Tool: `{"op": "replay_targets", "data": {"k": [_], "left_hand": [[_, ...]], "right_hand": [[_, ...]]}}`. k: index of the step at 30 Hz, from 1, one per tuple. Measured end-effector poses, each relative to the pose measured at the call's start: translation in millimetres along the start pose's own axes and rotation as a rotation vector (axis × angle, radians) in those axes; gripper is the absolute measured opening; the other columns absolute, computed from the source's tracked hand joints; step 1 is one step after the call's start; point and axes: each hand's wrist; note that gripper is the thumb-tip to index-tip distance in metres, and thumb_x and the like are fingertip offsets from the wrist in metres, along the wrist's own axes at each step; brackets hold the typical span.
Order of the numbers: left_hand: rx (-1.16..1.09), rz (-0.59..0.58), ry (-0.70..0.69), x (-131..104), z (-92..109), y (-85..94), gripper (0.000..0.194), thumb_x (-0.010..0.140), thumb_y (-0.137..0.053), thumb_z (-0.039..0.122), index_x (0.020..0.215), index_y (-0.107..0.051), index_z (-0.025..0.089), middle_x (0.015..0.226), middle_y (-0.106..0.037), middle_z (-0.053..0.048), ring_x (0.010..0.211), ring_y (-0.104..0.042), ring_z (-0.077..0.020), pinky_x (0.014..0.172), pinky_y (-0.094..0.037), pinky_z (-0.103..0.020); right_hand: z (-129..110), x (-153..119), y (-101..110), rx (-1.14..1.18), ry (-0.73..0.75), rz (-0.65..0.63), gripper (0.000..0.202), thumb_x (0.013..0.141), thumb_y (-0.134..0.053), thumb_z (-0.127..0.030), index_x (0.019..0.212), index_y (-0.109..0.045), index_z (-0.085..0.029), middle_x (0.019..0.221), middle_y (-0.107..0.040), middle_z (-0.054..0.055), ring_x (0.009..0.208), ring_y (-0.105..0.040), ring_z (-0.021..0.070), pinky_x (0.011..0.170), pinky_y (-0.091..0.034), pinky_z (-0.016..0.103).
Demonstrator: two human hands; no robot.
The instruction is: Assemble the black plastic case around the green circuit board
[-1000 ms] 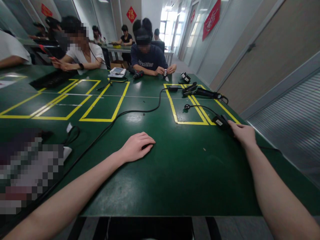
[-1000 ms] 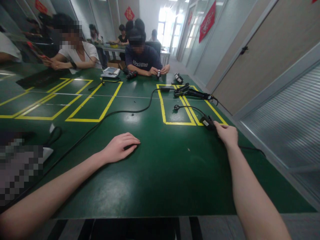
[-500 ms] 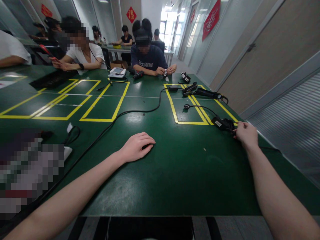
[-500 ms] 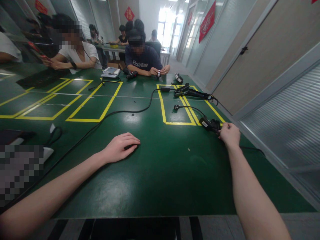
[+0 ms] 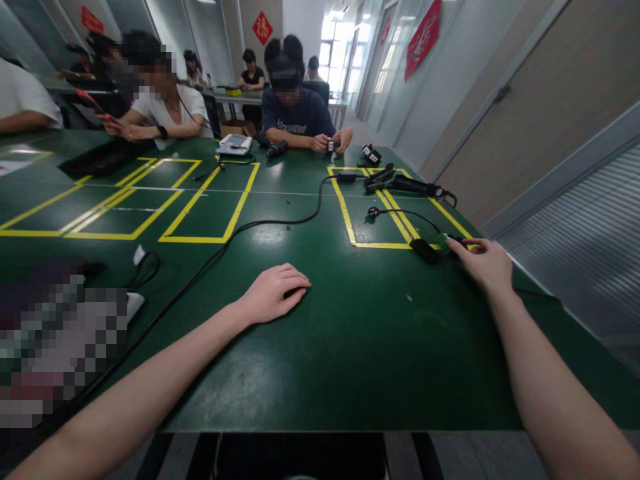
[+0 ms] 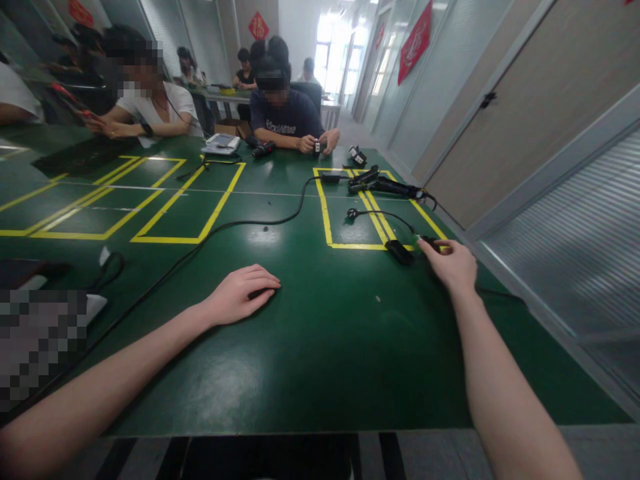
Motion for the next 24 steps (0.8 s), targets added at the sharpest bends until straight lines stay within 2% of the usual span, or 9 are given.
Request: {"op": "replay_targets", "data": {"k": [4,6,9,12,16,18,20,22,24], "left_hand": [[0.003,-0.01,0.003,0,0,0.6,0.02,0.102,-0.056,0.02,0.107,-0.075,0.019,0.107,-0.079,-0.006,0.099,-0.072,-0.021,0.09,-0.059,-0.037],[0.002,-0.017,0.008,0,1,1.0,0.02,0.102,-0.056,0.02,0.107,-0.075,0.019,0.108,-0.079,-0.006,0.099,-0.072,-0.0213,0.091,-0.059,-0.037],[-0.004,-0.016,0.008,1,1,1.0,0.02,0.102,-0.055,0.02,0.106,-0.075,0.018,0.108,-0.079,-0.007,0.1,-0.072,-0.0216,0.091,-0.059,-0.038],[-0.005,-0.019,0.012,1,1,0.4,0.021,0.102,-0.055,0.021,0.105,-0.076,0.019,0.107,-0.079,-0.006,0.099,-0.072,-0.0213,0.091,-0.059,-0.037],[-0.008,-0.021,0.02,2,1,0.4,0.023,0.103,-0.054,0.022,0.106,-0.076,0.02,0.107,-0.079,-0.007,0.099,-0.072,-0.0212,0.09,-0.06,-0.038],[-0.014,-0.006,0.01,2,3,1.3,0.023,0.103,-0.053,0.022,0.107,-0.076,0.019,0.107,-0.079,-0.007,0.098,-0.072,-0.021,0.089,-0.06,-0.037],[-0.03,0.045,0.001,2,5,2.9,0.023,0.104,-0.052,0.021,0.108,-0.075,0.018,0.107,-0.079,-0.008,0.097,-0.072,-0.0206,0.088,-0.06,-0.036],[-0.052,0.106,-0.001,2,7,4.9,0.022,0.103,-0.053,0.022,0.108,-0.074,0.018,0.104,-0.078,-0.009,0.096,-0.071,-0.0205,0.086,-0.059,-0.035],[-0.06,0.118,-0.011,1,8,6.9,0.019,0.101,-0.058,0.027,0.107,-0.073,0.018,0.101,-0.076,-0.009,0.093,-0.071,-0.0208,0.084,-0.059,-0.035]], "right_hand": [[5,2,-3,-0.054,0.07,-0.018,0.05,0.092,-0.068,-0.051,0.122,-0.071,-0.011,0.123,-0.067,0.021,0.11,-0.061,0.0311,0.085,-0.043,0.037],[7,4,-6,-0.096,0.109,-0.073,0.052,0.092,-0.066,-0.054,0.124,-0.071,-0.012,0.125,-0.067,0.021,0.112,-0.062,0.0329,0.087,-0.045,0.039],[5,4,-13,-0.138,0.173,-0.176,0.052,0.087,-0.069,-0.056,0.117,-0.072,-0.014,0.121,-0.069,0.019,0.11,-0.064,0.0346,0.086,-0.049,0.041],[-9,-10,-26,-0.134,0.32,-0.213,0.047,0.083,-0.073,-0.053,0.11,-0.074,-0.015,0.116,-0.07,0.016,0.108,-0.067,0.0342,0.087,-0.054,0.042],[-42,-67,-46,-0.005,0.724,-0.34,0.039,0.085,-0.072,-0.048,0.11,-0.073,-0.019,0.118,-0.07,0.012,0.104,-0.071,0.0319,0.086,-0.059,0.044],[-58,-107,-51,0.113,0.995,-0.482,0.037,0.085,-0.073,-0.044,0.114,-0.072,-0.021,0.12,-0.069,0.01,0.101,-0.072,0.029,0.086,-0.06,0.042],[-69,-145,-51,0.184,1.211,-0.639,0.044,0.085,-0.076,-0.04,0.125,-0.069,-0.022,0.126,-0.067,0.01,0.1,-0.073,0.0255,0.085,-0.061,0.039],[-75,-171,-49,0.186,1.364,-0.749,0.048,0.086,-0.078,-0.04,0.128,-0.067,-0.022,0.127,-0.067,0.01,0.096,-0.074,0.023,0.079,-0.06,0.034],[-77,-183,-46,0.177,1.442,-0.784,0.049,0.087,-0.078,-0.043,0.13,-0.066,-0.022,0.126,-0.067,0.01,0.092,-0.074,0.021,0.075,-0.059,0.032]]}}
Point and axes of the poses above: each hand's wrist, its own x-axis towards the middle knuckle, its own y-axis out of the back of the hand, z = x × y
